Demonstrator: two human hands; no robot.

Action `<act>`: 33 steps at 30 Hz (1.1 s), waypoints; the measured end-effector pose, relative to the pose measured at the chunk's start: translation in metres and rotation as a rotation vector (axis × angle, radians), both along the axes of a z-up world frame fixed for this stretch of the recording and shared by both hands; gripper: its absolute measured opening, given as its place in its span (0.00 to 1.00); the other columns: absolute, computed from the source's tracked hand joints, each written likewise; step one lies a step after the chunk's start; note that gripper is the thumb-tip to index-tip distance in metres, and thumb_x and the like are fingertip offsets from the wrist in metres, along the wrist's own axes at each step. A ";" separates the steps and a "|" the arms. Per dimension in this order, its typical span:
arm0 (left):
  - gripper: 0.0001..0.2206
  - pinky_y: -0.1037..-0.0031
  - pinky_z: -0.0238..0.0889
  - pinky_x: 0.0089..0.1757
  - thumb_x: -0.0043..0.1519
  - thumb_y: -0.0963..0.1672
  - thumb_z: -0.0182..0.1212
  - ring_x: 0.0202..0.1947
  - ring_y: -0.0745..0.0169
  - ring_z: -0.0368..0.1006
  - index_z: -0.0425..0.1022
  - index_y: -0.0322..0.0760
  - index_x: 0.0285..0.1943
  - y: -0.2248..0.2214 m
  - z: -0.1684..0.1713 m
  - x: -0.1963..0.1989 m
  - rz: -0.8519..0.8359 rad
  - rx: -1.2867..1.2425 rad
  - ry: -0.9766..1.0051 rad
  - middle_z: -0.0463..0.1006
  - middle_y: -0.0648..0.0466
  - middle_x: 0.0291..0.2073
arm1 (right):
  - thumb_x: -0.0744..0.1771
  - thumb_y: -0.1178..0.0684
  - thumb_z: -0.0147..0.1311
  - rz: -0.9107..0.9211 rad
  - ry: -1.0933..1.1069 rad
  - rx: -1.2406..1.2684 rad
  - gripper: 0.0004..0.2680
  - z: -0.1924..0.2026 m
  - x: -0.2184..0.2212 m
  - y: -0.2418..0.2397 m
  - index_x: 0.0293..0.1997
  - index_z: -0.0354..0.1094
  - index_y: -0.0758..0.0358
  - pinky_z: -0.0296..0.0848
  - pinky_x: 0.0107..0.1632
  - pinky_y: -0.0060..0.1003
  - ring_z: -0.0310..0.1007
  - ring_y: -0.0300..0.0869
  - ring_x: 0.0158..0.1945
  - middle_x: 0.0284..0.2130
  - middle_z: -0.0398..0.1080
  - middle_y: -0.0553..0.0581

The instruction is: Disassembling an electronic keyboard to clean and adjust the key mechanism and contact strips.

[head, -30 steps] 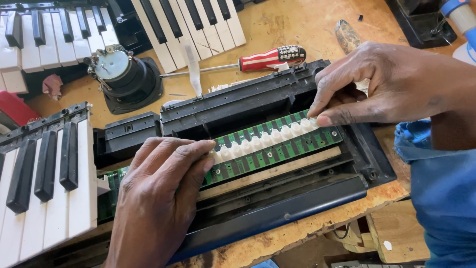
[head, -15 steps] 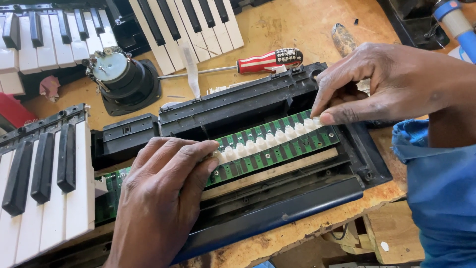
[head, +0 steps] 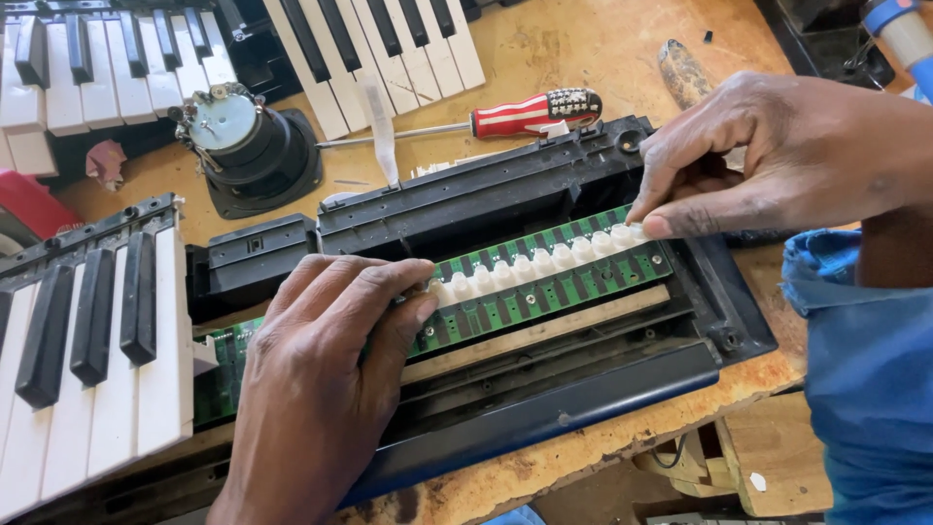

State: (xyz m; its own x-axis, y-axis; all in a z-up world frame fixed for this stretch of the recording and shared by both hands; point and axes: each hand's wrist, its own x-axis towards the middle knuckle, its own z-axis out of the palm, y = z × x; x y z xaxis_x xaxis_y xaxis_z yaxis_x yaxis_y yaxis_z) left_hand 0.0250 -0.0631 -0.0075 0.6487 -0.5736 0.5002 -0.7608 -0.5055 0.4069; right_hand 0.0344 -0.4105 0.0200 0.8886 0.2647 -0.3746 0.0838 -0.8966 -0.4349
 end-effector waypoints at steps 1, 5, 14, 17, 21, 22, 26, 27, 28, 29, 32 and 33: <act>0.08 0.62 0.66 0.42 0.67 0.42 0.59 0.39 0.50 0.72 0.79 0.32 0.48 0.000 0.000 0.000 -0.004 -0.002 -0.002 0.82 0.51 0.40 | 0.62 0.43 0.62 -0.003 0.006 -0.002 0.10 0.000 0.001 0.000 0.43 0.88 0.38 0.96 0.45 0.32 0.87 0.35 0.35 0.32 0.86 0.40; 0.08 0.63 0.66 0.42 0.67 0.42 0.58 0.39 0.51 0.71 0.79 0.32 0.48 0.001 0.000 0.000 -0.006 -0.003 0.000 0.82 0.51 0.40 | 0.61 0.44 0.63 -0.007 -0.009 0.016 0.10 0.000 0.000 0.001 0.42 0.89 0.40 0.96 0.45 0.30 0.89 0.34 0.35 0.31 0.87 0.41; 0.09 0.61 0.65 0.41 0.67 0.43 0.58 0.38 0.49 0.72 0.79 0.31 0.48 -0.001 0.000 0.000 -0.006 0.006 0.002 0.82 0.51 0.40 | 0.62 0.46 0.61 -0.012 0.000 0.022 0.13 -0.014 0.003 -0.018 0.50 0.84 0.35 0.93 0.58 0.41 0.88 0.39 0.46 0.41 0.86 0.39; 0.09 0.60 0.65 0.40 0.67 0.43 0.58 0.39 0.49 0.71 0.79 0.31 0.49 0.000 -0.001 0.000 -0.006 0.011 0.008 0.82 0.51 0.39 | 0.63 0.45 0.60 0.042 -0.030 0.009 0.12 -0.011 0.003 -0.016 0.49 0.84 0.35 0.94 0.56 0.37 0.88 0.37 0.43 0.38 0.86 0.39; 0.09 0.62 0.65 0.40 0.67 0.43 0.58 0.39 0.50 0.71 0.79 0.32 0.49 -0.001 0.000 0.000 -0.003 0.008 0.011 0.82 0.51 0.39 | 0.63 0.43 0.60 0.065 -0.051 -0.061 0.12 -0.010 0.001 -0.015 0.49 0.83 0.33 0.94 0.55 0.34 0.88 0.35 0.42 0.36 0.86 0.38; 0.09 0.62 0.65 0.40 0.67 0.43 0.58 0.39 0.50 0.71 0.79 0.31 0.49 -0.001 0.000 0.000 -0.005 0.006 0.008 0.82 0.51 0.39 | 0.63 0.43 0.60 0.040 -0.034 -0.101 0.12 -0.009 0.001 -0.014 0.49 0.84 0.31 0.95 0.48 0.33 0.83 0.35 0.34 0.32 0.84 0.37; 0.09 0.61 0.65 0.42 0.67 0.42 0.58 0.40 0.50 0.71 0.79 0.31 0.49 -0.001 0.000 0.000 -0.008 0.006 0.007 0.82 0.51 0.39 | 0.63 0.43 0.61 0.004 -0.007 -0.131 0.12 -0.010 0.000 -0.015 0.50 0.84 0.28 0.97 0.40 0.33 0.79 0.37 0.27 0.29 0.83 0.37; 0.09 0.61 0.65 0.42 0.67 0.42 0.58 0.40 0.50 0.71 0.79 0.31 0.49 -0.001 0.000 0.000 -0.008 0.005 0.007 0.82 0.51 0.39 | 0.63 0.43 0.61 0.004 -0.006 -0.131 0.12 -0.011 0.000 -0.015 0.50 0.84 0.28 0.97 0.40 0.33 0.79 0.37 0.27 0.29 0.83 0.37; 0.09 0.62 0.65 0.42 0.67 0.42 0.58 0.40 0.50 0.71 0.79 0.31 0.49 0.000 0.000 0.000 -0.007 0.004 0.012 0.81 0.51 0.39 | 0.63 0.43 0.60 0.013 -0.015 -0.137 0.12 -0.012 0.000 -0.015 0.50 0.83 0.28 0.97 0.42 0.33 0.79 0.37 0.27 0.29 0.82 0.37; 0.09 0.62 0.65 0.42 0.67 0.42 0.58 0.40 0.51 0.71 0.79 0.31 0.49 0.000 0.000 0.000 -0.006 0.003 0.017 0.81 0.51 0.39 | 0.63 0.43 0.60 0.021 -0.025 -0.143 0.13 -0.013 0.000 -0.016 0.51 0.82 0.27 0.97 0.43 0.34 0.79 0.37 0.28 0.30 0.82 0.37; 0.08 0.63 0.66 0.41 0.67 0.42 0.58 0.40 0.51 0.71 0.79 0.32 0.49 0.000 -0.001 0.000 -0.005 -0.003 0.012 0.81 0.51 0.39 | 0.63 0.43 0.60 0.009 -0.035 -0.168 0.12 -0.010 -0.001 -0.011 0.50 0.82 0.29 0.94 0.37 0.34 0.79 0.36 0.26 0.30 0.82 0.37; 0.08 0.63 0.66 0.41 0.67 0.42 0.58 0.40 0.51 0.71 0.79 0.32 0.49 0.000 -0.001 -0.001 -0.005 -0.003 0.012 0.81 0.51 0.39 | 0.63 0.43 0.60 0.008 -0.035 -0.168 0.12 -0.011 -0.001 -0.012 0.50 0.82 0.29 0.94 0.37 0.34 0.79 0.36 0.26 0.30 0.82 0.37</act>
State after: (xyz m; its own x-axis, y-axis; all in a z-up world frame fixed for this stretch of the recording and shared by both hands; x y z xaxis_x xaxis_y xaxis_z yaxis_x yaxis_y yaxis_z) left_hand 0.0244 -0.0630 -0.0081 0.6518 -0.5754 0.4940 -0.7583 -0.5006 0.4175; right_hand 0.0330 -0.4225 0.0095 0.9000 0.2085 -0.3827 0.1040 -0.9556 -0.2758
